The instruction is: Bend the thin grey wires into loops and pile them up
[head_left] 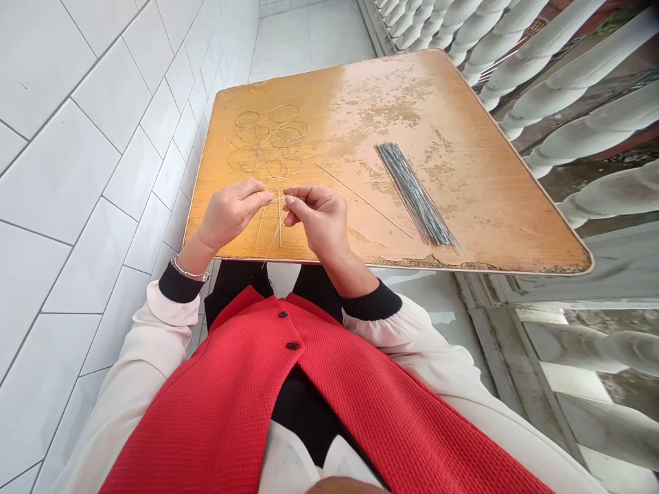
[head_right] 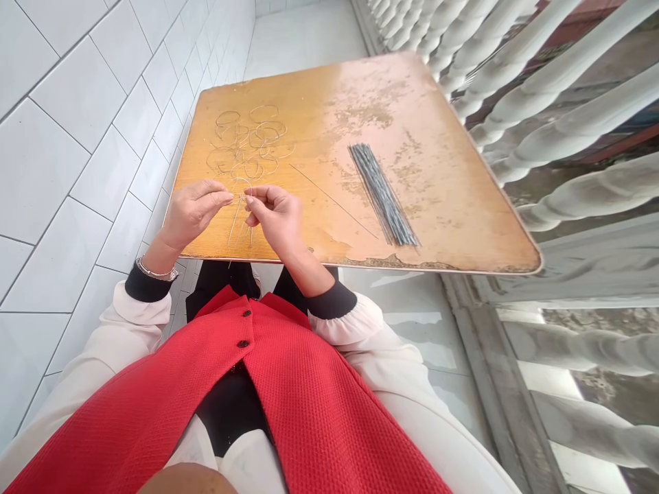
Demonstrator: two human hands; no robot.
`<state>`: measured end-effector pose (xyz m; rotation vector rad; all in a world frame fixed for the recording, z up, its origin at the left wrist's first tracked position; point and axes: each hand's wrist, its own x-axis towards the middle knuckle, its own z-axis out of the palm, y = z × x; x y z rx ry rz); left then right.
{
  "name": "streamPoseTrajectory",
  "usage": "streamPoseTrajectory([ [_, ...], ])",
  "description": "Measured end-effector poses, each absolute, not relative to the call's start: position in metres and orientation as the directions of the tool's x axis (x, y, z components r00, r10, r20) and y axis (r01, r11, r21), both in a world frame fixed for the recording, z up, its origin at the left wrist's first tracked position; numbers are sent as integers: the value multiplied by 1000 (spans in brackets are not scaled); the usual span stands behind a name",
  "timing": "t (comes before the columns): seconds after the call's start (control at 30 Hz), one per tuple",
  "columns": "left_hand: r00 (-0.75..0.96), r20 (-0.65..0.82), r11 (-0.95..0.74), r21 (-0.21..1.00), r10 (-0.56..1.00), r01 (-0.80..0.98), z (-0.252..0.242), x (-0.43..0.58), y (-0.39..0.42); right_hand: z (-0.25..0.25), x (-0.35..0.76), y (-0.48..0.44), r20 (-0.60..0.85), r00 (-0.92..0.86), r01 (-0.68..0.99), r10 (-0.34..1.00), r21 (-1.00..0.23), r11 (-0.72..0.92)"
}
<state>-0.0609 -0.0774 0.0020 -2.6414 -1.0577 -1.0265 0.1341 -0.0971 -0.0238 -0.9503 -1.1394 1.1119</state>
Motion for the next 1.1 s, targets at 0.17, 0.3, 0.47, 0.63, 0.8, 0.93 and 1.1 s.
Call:
streamPoseTrajectory([
  [0.17, 526, 642, -757, 135, 558, 639, -4, -59, -73, -23, 134, -99, 203, 3, -302, 979, -933, 195],
  [0.3, 499, 653, -746, 156, 570, 648, -9, -55, -74, -21, 132, -100, 205, 13, -309, 979, -930, 199],
  [0.47, 430, 677, -736, 250, 598, 629, -15, -44, -79, -22, 130, -99, 206, 21, -328, 978, -923, 201],
  [0.63, 331, 712, -735, 379, 620, 562, -21, -33, -81, -23, 131, -97, 206, 13, -374, 978, -906, 196],
  [0.8, 283, 722, -726, 423, 632, 542, -24, -26, -84, -24, 131, -95, 206, 29, -387, 978, -900, 200],
  [0.93, 243, 719, -678, 406, 651, 612, -27, -22, -87, -27, 130, -95, 219, 44, -385, 975, -897, 219],
  [1.1, 247, 701, -648, 387, 669, 656, -29, -22, -87, -29, 132, -96, 239, 53, -368, 970, -898, 241],
])
